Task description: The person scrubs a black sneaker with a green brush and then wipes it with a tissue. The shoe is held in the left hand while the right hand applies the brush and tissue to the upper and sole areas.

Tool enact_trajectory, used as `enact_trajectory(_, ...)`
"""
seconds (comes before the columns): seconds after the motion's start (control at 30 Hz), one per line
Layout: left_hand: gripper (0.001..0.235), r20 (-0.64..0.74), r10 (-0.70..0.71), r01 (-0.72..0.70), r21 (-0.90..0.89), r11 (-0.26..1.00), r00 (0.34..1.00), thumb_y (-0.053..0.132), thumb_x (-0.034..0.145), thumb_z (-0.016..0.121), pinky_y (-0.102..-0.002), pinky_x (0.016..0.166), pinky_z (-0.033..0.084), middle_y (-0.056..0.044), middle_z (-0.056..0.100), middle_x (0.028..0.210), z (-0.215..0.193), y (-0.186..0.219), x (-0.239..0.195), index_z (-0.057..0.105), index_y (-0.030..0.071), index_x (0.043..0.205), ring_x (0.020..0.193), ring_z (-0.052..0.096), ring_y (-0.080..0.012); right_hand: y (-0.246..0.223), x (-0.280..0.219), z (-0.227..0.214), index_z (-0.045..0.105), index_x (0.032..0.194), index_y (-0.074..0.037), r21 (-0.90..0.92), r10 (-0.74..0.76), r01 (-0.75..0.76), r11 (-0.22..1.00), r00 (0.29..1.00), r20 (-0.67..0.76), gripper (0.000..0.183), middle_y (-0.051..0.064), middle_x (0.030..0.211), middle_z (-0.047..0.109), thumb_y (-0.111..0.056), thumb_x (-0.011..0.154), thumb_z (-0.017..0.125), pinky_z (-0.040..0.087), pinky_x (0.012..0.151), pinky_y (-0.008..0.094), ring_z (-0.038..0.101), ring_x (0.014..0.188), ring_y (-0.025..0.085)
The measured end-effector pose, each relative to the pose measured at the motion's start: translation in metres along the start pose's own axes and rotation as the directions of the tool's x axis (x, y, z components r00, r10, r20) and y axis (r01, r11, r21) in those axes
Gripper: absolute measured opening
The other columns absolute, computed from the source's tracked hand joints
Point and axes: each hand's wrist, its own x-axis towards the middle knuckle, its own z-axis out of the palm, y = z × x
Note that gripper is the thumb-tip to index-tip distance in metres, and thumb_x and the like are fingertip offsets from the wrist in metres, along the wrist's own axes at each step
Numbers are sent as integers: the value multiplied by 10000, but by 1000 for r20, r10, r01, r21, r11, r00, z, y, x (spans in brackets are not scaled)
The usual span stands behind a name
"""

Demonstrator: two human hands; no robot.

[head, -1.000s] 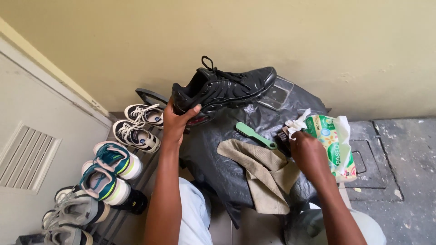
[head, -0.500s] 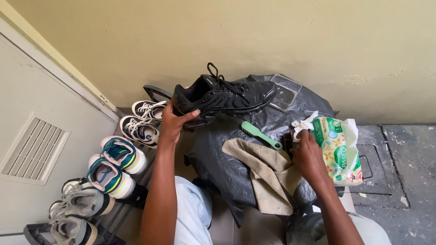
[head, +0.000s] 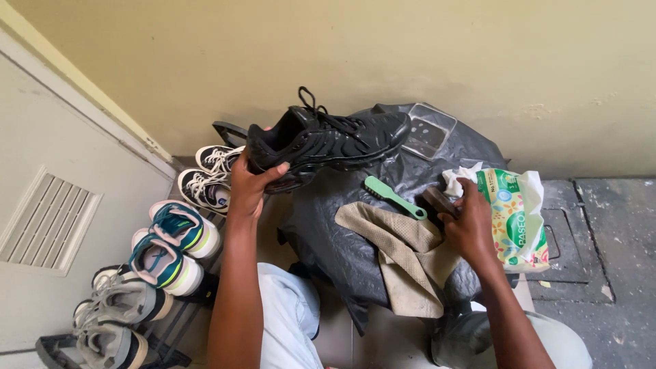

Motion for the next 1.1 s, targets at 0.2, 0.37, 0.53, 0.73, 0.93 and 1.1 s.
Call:
enact_trajectory(0.2, 727, -78, -44, 42, -23, 999, 996, 105, 644, 987, -404, 934, 573, -79, 713, 1122, 2, -3, 0, 672, 113, 1299, 1064, 678, -177, 20, 6, -26, 610, 1439, -272, 79, 229, -243, 967, 961, 156, 668, 145, 1043, 774, -156, 812, 809, 480, 994, 514, 679, 1090, 409)
enact_trajectory(0.37, 689, -73, -85, 77, -100, 992, 994, 116, 694, 908, -408, 957, 606, -121, 701, 1206, 1, -6, 5, 636, 83, 1326, 1128, 686, -246, -12, 2, -57, 653, 1294, -62, 567, 312, -383, 729, 924, 222, 429, 206, 1077, 691, -11, 870, 685, 465, 784, 408, 607, 958, 309)
enact_trajectory(0.53, 708, -29, -120, 112, -180, 977, 992, 169, 726, 856, -427, 1035, 595, -152, 679, 1326, -2, -18, 13, 603, 73, 1381, 1241, 664, -298, -15, 16, -55, 620, 1150, -52, 898, 352, -353, 263, 901, 252, 316, 75, 1092, 680, 6, 847, 687, 588, 882, 421, 693, 1014, 243)
enact_trajectory(0.73, 771, 3, -94, 93, -193, 977, 996, 283, 694, 882, -438, 1055, 580, -158, 670, 1342, -2, -21, 19, 602, 59, 1376, 1263, 651, -315, -28, 48, -48, 622, 1261, -85, 544, 177, -106, 832, 981, -80, 419, 153, 1093, 682, -51, 871, 769, 525, 643, 348, 626, 811, 216)
enact_trajectory(0.93, 510, -153, -75, 33, -260, 965, 985, 171, 757, 923, -377, 862, 606, -63, 684, 1013, 21, 16, 6, 686, 86, 1201, 978, 674, -163, 22, 54, -3, 711, 1237, -185, -94, -35, 31, 995, 999, -40, 464, 92, 972, 752, -175, 790, 839, 535, 803, 524, 722, 872, 358)
enact_trajectory(1.1, 501, -139, -40, 0, -279, 960, 989, 192, 787, 927, -387, 820, 615, -89, 702, 1020, 9, 5, 16, 686, 75, 1211, 964, 698, -176, 42, 48, 38, 627, 1274, -237, -751, -180, 230, 619, 972, 149, 527, -2, 1010, 702, -286, 779, 802, 549, 853, 535, 662, 1040, 257)
